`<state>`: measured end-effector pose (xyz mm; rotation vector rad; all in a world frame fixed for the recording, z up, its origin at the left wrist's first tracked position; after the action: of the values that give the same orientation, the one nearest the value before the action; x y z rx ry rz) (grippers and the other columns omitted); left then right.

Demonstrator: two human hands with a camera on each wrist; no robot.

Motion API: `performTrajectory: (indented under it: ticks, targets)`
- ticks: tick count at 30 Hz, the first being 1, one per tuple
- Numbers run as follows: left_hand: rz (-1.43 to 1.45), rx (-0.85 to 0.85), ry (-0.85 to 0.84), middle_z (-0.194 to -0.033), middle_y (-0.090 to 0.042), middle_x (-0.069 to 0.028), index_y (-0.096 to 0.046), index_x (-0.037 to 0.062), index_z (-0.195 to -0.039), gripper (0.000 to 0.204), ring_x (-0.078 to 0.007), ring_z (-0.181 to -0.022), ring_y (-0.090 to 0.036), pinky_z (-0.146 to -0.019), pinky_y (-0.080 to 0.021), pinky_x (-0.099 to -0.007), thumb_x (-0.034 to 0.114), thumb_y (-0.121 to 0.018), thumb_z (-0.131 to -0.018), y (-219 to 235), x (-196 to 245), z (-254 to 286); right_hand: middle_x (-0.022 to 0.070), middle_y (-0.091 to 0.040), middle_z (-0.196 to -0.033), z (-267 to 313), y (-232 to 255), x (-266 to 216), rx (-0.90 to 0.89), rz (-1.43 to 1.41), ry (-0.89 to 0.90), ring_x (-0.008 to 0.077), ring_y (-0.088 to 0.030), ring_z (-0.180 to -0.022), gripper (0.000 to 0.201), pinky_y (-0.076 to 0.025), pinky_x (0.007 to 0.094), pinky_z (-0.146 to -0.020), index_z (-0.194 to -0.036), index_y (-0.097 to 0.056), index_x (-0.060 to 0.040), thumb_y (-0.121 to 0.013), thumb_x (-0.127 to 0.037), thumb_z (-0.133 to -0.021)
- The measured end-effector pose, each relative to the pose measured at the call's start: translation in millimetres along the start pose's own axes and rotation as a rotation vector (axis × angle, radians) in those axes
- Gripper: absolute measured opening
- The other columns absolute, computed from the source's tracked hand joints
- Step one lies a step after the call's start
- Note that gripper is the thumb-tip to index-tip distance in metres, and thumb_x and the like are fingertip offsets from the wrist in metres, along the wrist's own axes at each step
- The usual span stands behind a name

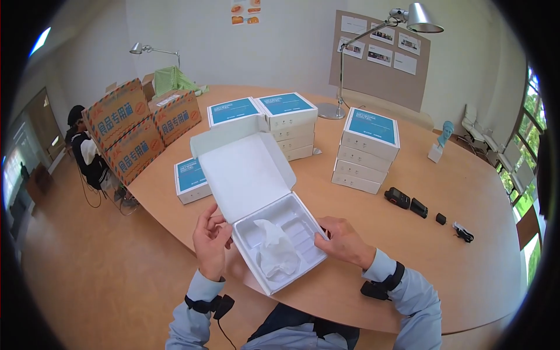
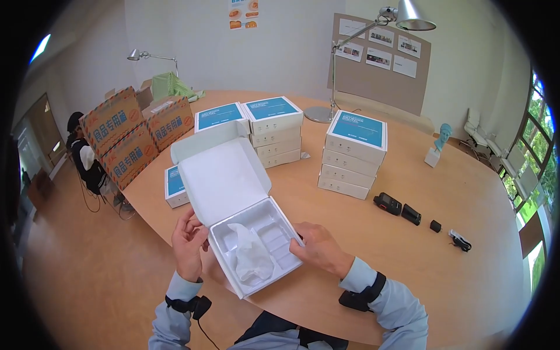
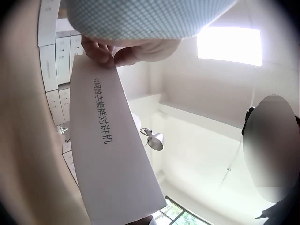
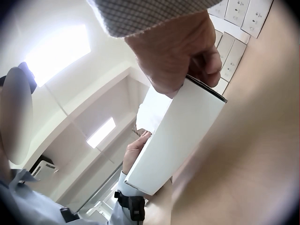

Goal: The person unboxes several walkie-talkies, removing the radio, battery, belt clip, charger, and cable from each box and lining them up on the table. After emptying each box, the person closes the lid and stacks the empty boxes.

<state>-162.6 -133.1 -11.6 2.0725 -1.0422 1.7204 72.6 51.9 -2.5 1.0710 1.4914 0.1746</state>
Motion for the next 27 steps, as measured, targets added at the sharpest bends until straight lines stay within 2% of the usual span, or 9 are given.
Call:
performTrajectory:
  ticks: [3, 8, 10, 15, 20, 22, 27]
  targets:
    - [-0.053, -0.046, -0.032, -0.100, -0.070, -0.0062, -0.051, -0.0050, -0.142, 0.054, -0.0056, -0.066, -0.057, -0.051, -0.042, -0.0202, -0.004, -0.063, -0.089, -24.3, -3.9, -38.4, 0.0229, -0.066, -0.086, -11.2, 12.9, 18.8, 0.111, 0.062, 0.021, 0.0416, -0.063, -0.077, 0.022, -0.052, 0.0503, -0.074, -0.097, -0.067, 0.0031, -0.061, -0.016, -0.088]
    - [-0.057, -0.081, -0.036, -0.098, -0.070, -0.0052, -0.059, -0.0042, -0.132, 0.045, -0.0062, -0.064, -0.056, -0.050, -0.041, -0.0213, -0.007, -0.062, -0.087, -52.2, -50.7, -114.5, 0.0252, -0.066, -0.086, -44.4, 22.9, 50.5, 0.258, 0.163, -0.001, 0.0440, -0.064, -0.080, 0.021, -0.052, 0.0513, -0.076, -0.090, -0.066, 0.0039, -0.059, -0.016, -0.087]
    - [-0.089, -0.079, -0.002, -0.096, -0.070, -0.0025, -0.060, -0.0025, -0.129, 0.043, -0.0063, -0.063, -0.055, -0.051, -0.041, -0.0215, -0.006, -0.064, -0.087, -59.2, -75.3, -142.9, 0.0265, -0.067, -0.088, -56.1, 22.1, 62.7, 0.281, 0.181, -0.032, 0.0448, -0.064, -0.082, 0.023, -0.052, 0.0520, -0.077, -0.090, -0.066, 0.0045, -0.059, -0.017, -0.087]
    - [-0.062, -0.063, 0.068, -0.094, -0.070, -0.0032, -0.062, -0.0025, -0.127, 0.042, -0.0072, -0.064, -0.056, -0.050, -0.041, -0.0221, -0.009, -0.063, -0.085, -67.1, -127.1, -189.1, 0.0291, -0.069, -0.091, -77.9, 18.2, 94.1, 0.307, 0.237, -0.087, 0.0464, -0.065, -0.088, 0.028, -0.052, 0.0544, -0.082, -0.090, -0.067, 0.0056, -0.058, -0.021, -0.087]
    - [-0.074, -0.018, 0.128, -0.097, -0.071, -0.0041, -0.062, -0.0017, -0.127, 0.043, -0.0100, -0.071, -0.063, -0.055, -0.046, -0.0235, -0.010, -0.063, -0.085, -66.7, -150.3, -197.0, 0.0287, -0.070, -0.096, -88.0, 15.3, 107.1, 0.235, 0.222, -0.186, 0.0465, -0.066, -0.092, 0.031, -0.052, 0.0540, -0.086, -0.092, -0.068, 0.0048, -0.058, -0.024, -0.088]
    - [-0.078, -0.073, 0.124, -0.102, -0.072, -0.0055, -0.062, -0.0009, -0.129, 0.044, -0.0122, -0.081, -0.067, -0.062, -0.050, -0.0245, -0.009, -0.064, -0.086, -69.4, -156.9, -193.7, 0.0283, -0.071, -0.097, -89.3, 11.8, 119.1, 0.197, 0.245, -0.229, 0.0460, -0.067, -0.092, 0.032, -0.053, 0.0534, -0.086, -0.094, -0.068, 0.0044, -0.058, -0.025, -0.088]
    - [-0.155, -0.116, 0.140, -0.109, -0.072, -0.0074, -0.061, -0.0003, -0.131, 0.044, -0.0138, -0.092, -0.068, -0.071, -0.054, -0.0258, -0.006, -0.065, -0.088, -76.1, -166.6, -189.8, 0.0270, -0.071, -0.098, -91.0, 14.6, 139.9, 0.177, 0.301, -0.276, 0.0446, -0.068, -0.093, 0.033, -0.054, 0.0520, -0.086, -0.098, -0.070, 0.0027, -0.060, -0.027, -0.089]
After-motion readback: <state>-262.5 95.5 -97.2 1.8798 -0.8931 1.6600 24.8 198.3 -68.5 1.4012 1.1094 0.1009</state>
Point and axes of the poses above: each hand's wrist, its own z-axis away from the middle knuckle, its own y-axis out of the back of the hand, x = y × z, the point moved 8 cm from there along -z, towards the middle knuckle
